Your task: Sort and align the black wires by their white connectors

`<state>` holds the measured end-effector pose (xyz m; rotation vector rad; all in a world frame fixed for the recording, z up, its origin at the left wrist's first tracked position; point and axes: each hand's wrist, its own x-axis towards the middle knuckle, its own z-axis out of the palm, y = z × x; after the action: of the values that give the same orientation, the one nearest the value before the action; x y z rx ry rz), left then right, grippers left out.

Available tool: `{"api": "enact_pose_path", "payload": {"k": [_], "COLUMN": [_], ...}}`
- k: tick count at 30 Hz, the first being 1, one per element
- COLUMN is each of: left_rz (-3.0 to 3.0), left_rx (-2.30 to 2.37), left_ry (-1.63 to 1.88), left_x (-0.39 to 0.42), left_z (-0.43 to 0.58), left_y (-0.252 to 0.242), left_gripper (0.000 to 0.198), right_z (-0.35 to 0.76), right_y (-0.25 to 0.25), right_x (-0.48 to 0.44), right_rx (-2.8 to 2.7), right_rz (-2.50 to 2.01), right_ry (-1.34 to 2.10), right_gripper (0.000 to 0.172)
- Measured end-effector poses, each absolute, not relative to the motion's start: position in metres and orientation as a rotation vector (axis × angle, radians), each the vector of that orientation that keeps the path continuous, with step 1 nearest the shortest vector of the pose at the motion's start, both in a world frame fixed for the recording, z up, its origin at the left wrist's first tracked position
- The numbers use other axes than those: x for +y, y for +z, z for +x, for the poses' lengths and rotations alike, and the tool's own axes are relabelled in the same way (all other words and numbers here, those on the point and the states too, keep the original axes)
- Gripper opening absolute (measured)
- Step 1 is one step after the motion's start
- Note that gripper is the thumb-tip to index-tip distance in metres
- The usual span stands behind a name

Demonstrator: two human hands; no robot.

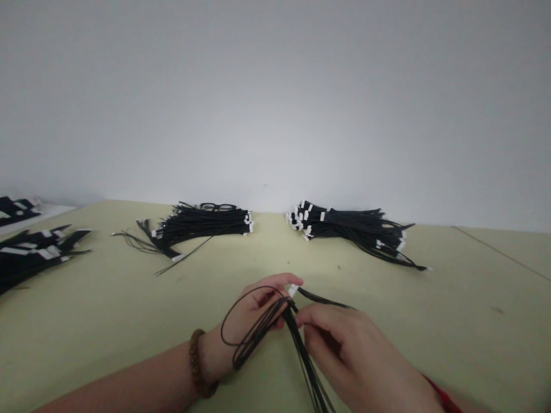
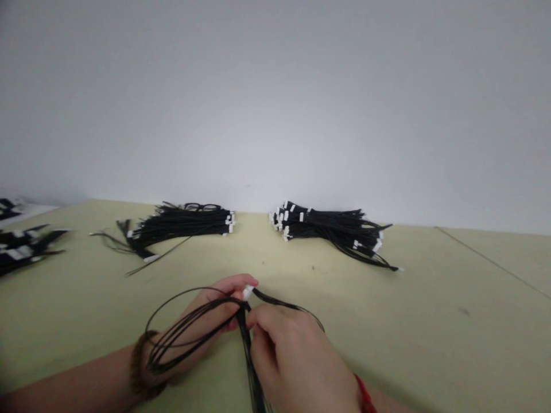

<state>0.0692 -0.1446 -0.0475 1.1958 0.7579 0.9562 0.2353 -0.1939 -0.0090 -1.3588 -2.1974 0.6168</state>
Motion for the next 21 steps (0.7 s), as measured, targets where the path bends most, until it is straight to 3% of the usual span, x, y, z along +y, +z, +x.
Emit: {"api": "enact_pose_path", "payload": {"k": [9,17,21], "left_rz": [1.203,1.208,1.196], "left_rx": [0.695,0.686,0.706], "left_ry": [0.925,0.927,0.939], "left_x": [-0.1504,-0.1502,-0.1469], "left_z": [0.0649,0.065,0.0677], "left_y": [-0.0408,-0.0438,-0.0503], "left_gripper": [0.035,0.033,0.035], "right_z": [0.2367,0.2343,0.2348], "right_y": [-0.012,-0.0089,-0.0089], "right_x": [-0.1985,-0.1967,-0.195], "right_rx": [-2.302,-2.166,-2.191], "right_rz": [-1.331,-1.44,-1.464], "right_ry": [0.292,0.563,0.51], "right_gripper": [0.021,0.026,0.028]}}
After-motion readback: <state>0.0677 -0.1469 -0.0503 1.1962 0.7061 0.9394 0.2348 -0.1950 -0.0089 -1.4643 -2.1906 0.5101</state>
